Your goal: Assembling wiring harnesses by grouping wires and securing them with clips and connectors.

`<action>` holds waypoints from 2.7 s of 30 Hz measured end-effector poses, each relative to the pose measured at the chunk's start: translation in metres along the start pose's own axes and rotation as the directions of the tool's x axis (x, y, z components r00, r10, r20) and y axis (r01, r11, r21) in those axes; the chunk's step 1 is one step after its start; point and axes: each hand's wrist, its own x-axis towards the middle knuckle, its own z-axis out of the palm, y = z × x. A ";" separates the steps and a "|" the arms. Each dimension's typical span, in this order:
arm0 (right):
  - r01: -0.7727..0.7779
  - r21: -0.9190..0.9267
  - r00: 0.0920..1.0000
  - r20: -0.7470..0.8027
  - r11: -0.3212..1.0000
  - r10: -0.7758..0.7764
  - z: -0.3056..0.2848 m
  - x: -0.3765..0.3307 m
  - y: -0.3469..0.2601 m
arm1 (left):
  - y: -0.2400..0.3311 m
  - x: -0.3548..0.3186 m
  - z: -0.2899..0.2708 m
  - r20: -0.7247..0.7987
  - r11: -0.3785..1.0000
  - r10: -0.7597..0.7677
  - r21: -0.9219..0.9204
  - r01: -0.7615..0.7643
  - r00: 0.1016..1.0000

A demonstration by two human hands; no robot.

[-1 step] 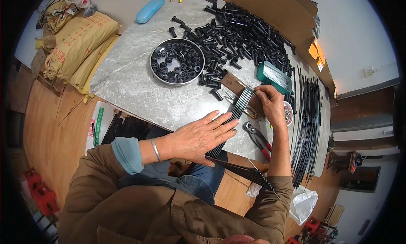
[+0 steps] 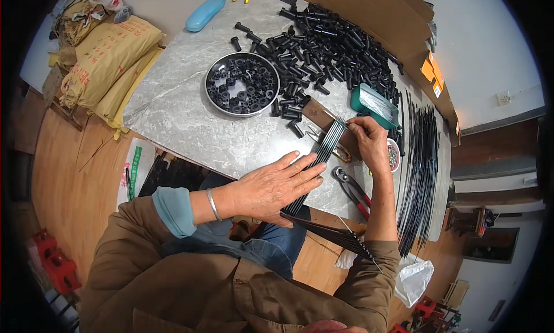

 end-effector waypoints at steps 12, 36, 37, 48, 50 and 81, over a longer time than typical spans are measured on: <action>0.006 -0.065 0.996 -0.086 0.998 -0.012 0.007 -0.004 -0.007 | -0.001 -0.001 0.000 -0.003 1.000 -0.009 -0.003 0.009 1.000; 0.035 0.056 0.994 -0.109 0.998 -0.028 0.014 0.003 0.001 | -0.001 -0.001 -0.002 -0.006 1.000 -0.003 0.000 0.003 1.000; 0.034 0.056 0.994 -0.108 0.998 -0.028 0.013 0.003 -0.002 | -0.001 -0.001 -0.001 -0.015 1.000 0.000 0.004 0.000 1.000; 0.044 0.085 0.987 -0.158 0.995 -0.030 0.018 0.006 -0.004 | -0.001 -0.001 0.000 -0.021 1.000 0.005 -0.010 -0.005 1.000; 0.047 0.089 0.981 -0.190 0.995 -0.029 0.023 0.007 -0.006 | 0.000 -0.001 -0.001 -0.026 1.000 -0.002 0.007 0.002 1.000; 0.555 -0.651 0.797 0.237 0.518 -0.556 0.006 -0.043 -0.053 | 0.004 -0.009 -0.038 -0.121 0.944 0.329 0.073 -0.322 0.937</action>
